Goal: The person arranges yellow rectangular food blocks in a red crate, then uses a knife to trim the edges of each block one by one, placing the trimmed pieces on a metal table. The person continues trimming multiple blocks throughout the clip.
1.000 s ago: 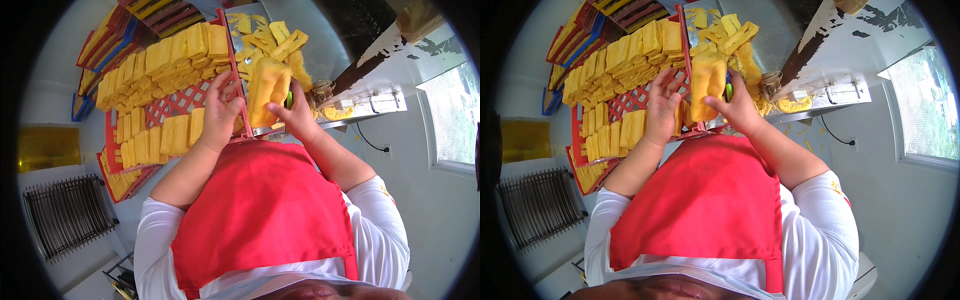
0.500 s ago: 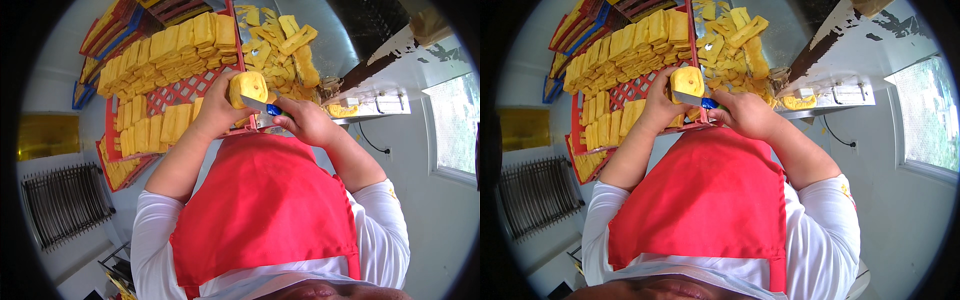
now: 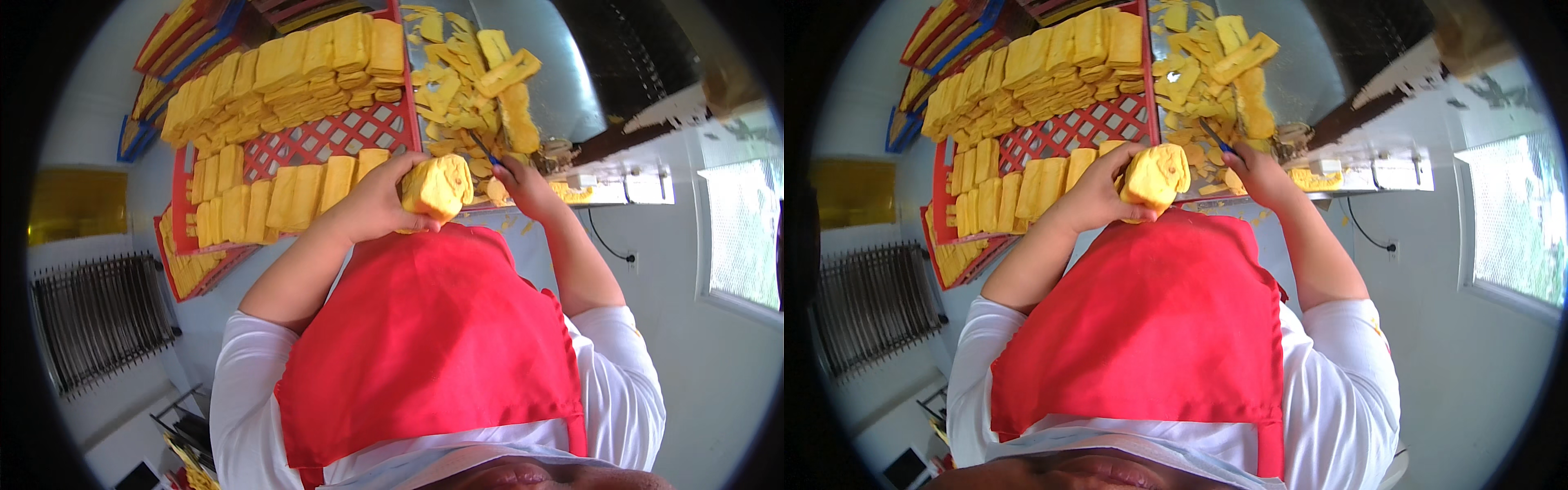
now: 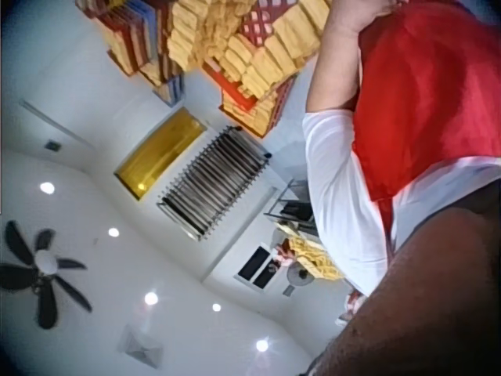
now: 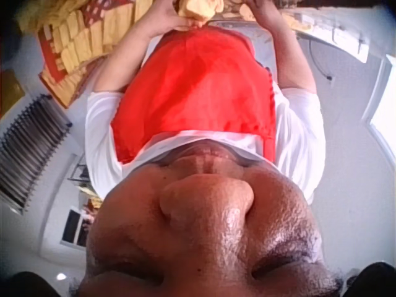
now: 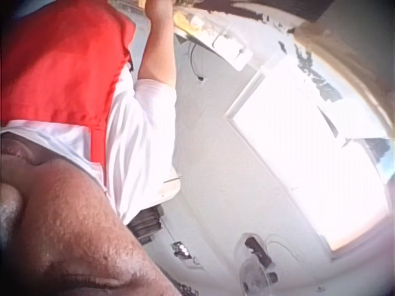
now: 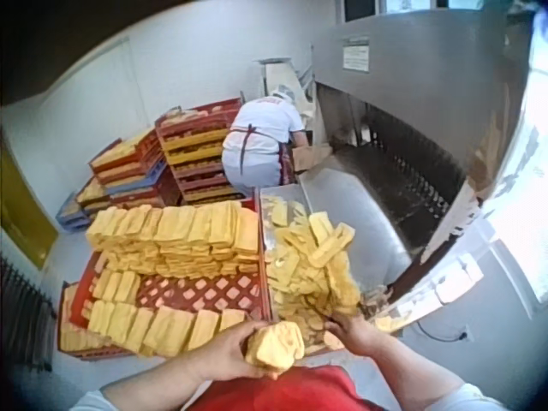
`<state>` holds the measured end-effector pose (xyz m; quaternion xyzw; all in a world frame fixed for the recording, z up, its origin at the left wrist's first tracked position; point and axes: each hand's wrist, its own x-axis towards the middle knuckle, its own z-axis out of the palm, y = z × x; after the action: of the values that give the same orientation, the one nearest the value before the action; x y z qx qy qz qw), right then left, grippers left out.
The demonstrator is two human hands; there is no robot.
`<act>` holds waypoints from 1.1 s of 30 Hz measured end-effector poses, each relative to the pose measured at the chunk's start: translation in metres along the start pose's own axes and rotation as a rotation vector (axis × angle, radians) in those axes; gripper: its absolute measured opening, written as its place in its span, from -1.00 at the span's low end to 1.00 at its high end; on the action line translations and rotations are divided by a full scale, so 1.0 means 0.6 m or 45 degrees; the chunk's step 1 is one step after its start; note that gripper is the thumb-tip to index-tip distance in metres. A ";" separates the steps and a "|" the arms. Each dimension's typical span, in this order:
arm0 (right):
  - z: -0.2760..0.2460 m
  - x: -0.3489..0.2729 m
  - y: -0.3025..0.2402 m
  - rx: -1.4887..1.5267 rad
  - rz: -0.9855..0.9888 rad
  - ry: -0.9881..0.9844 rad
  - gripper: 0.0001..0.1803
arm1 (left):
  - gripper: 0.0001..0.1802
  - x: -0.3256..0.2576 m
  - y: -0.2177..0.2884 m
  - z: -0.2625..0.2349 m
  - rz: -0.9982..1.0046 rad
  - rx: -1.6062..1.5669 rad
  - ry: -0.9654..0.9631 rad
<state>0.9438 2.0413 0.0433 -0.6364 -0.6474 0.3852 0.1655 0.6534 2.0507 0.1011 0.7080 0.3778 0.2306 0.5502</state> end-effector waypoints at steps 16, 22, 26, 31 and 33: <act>0.103 -0.019 -0.018 0.258 0.186 0.196 -0.62 | -0.18 -0.039 -0.176 -0.407 -0.556 1.225 0.667; 0.133 -0.035 -0.077 0.058 0.305 0.301 -0.62 | -0.15 -0.054 -0.289 -0.484 -0.615 0.985 0.903; 0.140 -0.038 -0.138 -0.043 0.335 0.331 -0.62 | -0.15 -0.097 -0.361 -0.525 -0.931 1.027 0.784; 0.185 -0.035 -0.167 -0.078 0.291 0.342 -0.63 | -0.15 -0.112 -0.371 -0.570 -1.143 1.174 0.652; 0.197 -0.027 -0.180 -0.079 0.313 0.306 -0.63 | -0.14 -0.111 -0.406 -0.580 -1.107 1.115 0.625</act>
<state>0.7874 2.0033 0.0475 -0.7571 -0.5519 0.3034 0.1736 0.2861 2.2351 -0.0248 0.5762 0.8023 -0.0327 0.1526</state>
